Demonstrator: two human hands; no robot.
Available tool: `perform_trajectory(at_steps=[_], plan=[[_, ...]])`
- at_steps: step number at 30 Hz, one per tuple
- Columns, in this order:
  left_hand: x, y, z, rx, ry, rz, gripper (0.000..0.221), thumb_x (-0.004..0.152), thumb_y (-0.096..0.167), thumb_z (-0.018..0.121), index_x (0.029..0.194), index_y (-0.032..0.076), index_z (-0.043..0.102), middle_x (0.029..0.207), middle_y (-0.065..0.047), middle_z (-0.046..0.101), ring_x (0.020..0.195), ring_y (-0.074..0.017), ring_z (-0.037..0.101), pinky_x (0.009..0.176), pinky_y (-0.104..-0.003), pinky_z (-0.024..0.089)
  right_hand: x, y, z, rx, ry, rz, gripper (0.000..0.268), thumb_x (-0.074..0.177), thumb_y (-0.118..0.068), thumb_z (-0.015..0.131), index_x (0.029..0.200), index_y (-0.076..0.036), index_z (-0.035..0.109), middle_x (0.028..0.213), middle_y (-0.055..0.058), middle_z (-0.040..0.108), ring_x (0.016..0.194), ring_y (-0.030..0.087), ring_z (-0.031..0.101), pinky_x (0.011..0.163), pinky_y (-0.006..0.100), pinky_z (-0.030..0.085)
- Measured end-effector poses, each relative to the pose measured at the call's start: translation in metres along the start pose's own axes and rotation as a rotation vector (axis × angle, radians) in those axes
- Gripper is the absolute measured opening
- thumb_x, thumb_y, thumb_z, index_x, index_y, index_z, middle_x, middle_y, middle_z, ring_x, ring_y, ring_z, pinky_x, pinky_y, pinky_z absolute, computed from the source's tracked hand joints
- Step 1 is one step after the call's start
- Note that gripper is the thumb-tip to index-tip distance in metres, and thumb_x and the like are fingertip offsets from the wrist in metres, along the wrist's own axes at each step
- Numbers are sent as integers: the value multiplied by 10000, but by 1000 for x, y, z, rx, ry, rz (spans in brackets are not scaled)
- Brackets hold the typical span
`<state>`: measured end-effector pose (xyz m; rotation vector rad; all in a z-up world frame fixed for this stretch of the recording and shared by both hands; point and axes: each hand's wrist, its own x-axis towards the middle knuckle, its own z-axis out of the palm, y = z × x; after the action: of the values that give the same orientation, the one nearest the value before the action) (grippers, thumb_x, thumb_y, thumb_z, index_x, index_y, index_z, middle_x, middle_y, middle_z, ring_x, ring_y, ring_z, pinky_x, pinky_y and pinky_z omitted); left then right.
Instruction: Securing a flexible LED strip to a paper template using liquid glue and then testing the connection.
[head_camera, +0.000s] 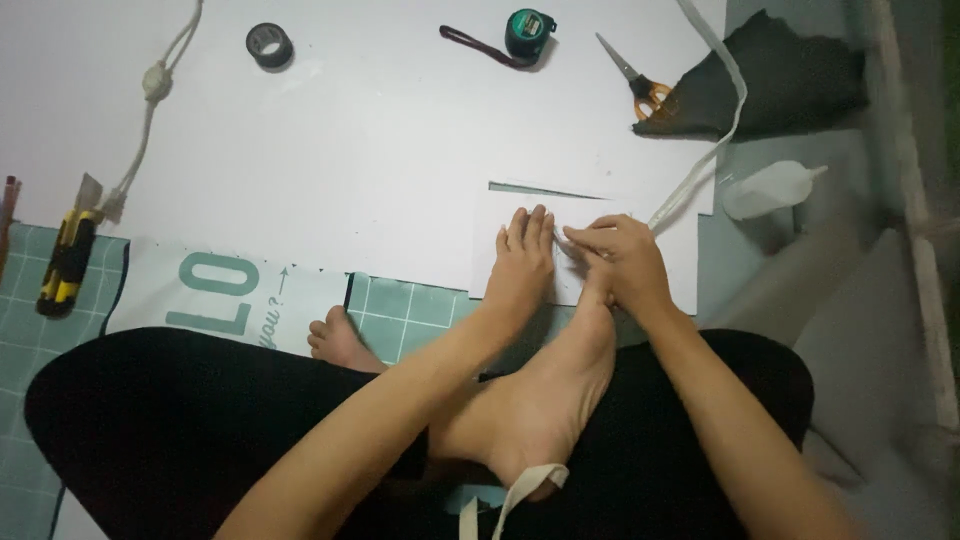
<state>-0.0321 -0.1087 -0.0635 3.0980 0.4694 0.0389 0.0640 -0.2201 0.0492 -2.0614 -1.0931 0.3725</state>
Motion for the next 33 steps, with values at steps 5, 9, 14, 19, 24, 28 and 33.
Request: perform_trajectory(at_steps=[5,9,14,19,24,28,33], plan=[[0,-12,-4,-139,20,38,615,983,119,586,1551,-11,387,1597,-246,384,1473,-456,368,1101,-563,453,9,-23,3,-150,-21,316,299,891,-173,718,1187,-212,723,1069,-23,721,1172,155,593,1083,353,363],[-4,-20,-23,-272,11,23,590,977,87,556,1547,33,416,1592,-204,419,1464,-410,407,1092,-519,471,8,15,11,-28,-58,110,231,812,-89,773,1037,-44,804,944,118,773,749,185,679,683,280,535],[-4,-37,-66,-505,-92,-134,519,994,97,527,1509,138,482,1533,-99,505,1398,-293,495,1087,-442,483,20,-39,-10,50,-227,299,246,921,-77,669,1150,-23,743,1116,150,738,1019,264,625,957,383,413],[3,-55,-70,-601,55,-304,215,985,201,654,1179,223,743,1124,44,726,1113,-156,660,931,-323,566,32,-26,2,-31,-444,682,299,1007,-78,587,1283,-96,700,1331,110,697,1293,324,544,1254,449,243],[16,-67,-44,-786,-31,-504,159,863,217,788,1010,277,784,907,104,737,883,-96,731,798,-305,605,22,64,35,-314,-141,150,116,839,-464,824,947,-427,802,933,-244,750,947,1,673,959,209,511],[16,-64,-89,-937,-110,-589,154,884,79,739,1020,133,789,939,-69,765,944,-261,752,853,-421,620,23,25,18,-136,-147,157,107,875,-176,817,981,-190,823,904,21,793,897,222,716,893,355,564],[18,-69,-87,-999,-115,-555,150,843,55,780,990,78,793,920,-119,768,935,-314,759,816,-449,626,31,23,24,-90,-103,178,116,870,-152,817,972,-206,827,882,-4,799,883,196,738,916,331,556]])
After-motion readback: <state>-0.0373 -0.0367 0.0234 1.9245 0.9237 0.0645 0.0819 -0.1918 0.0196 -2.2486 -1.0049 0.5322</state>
